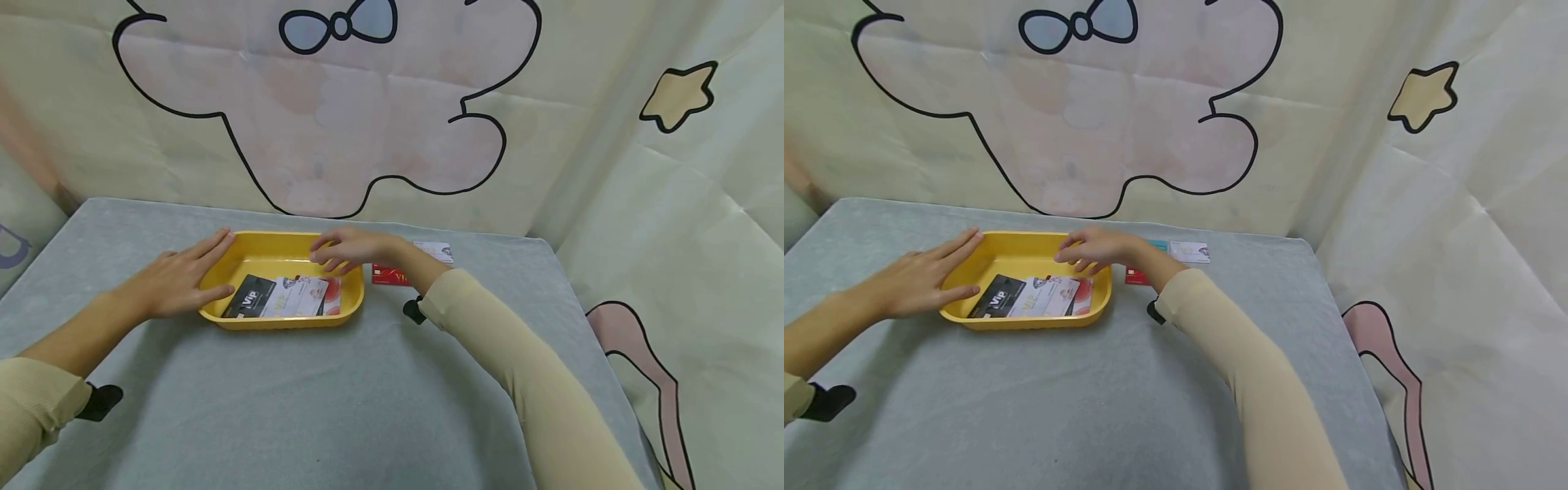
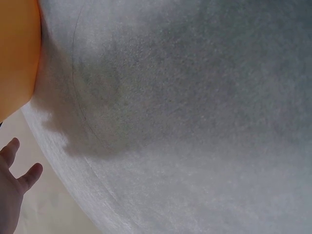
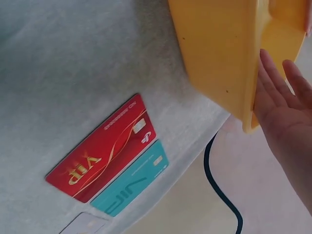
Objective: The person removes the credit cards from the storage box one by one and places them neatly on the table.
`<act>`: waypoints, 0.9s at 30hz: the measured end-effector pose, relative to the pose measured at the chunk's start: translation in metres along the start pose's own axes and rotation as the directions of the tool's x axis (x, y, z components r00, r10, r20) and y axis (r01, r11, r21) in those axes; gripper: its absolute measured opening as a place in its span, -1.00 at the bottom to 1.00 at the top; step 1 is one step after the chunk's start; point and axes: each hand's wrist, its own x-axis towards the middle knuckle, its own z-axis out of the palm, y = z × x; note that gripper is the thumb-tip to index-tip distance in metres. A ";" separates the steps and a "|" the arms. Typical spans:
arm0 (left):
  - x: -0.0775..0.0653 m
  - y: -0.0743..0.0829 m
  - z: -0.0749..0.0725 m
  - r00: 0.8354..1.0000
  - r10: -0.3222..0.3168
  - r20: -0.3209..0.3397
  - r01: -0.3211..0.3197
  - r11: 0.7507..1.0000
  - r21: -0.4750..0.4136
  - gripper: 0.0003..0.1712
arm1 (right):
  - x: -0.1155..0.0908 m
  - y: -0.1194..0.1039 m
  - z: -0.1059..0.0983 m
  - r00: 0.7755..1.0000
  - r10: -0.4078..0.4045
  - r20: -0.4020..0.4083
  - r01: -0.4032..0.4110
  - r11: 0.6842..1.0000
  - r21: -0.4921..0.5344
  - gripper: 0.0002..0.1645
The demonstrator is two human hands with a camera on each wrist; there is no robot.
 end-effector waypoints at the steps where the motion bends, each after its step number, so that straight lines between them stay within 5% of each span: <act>1: 0.000 0.000 0.000 1.000 0.003 -0.002 -0.003 1.000 0.002 0.07 | 0.002 -0.001 0.001 1.000 0.009 0.003 -0.009 1.000 -0.006 -0.35; 27: -0.002 -0.001 0.002 1.000 -0.007 -0.017 0.007 1.000 -0.012 0.08 | 0.031 -0.018 0.018 0.981 0.157 0.113 -0.131 0.969 -0.212 -0.23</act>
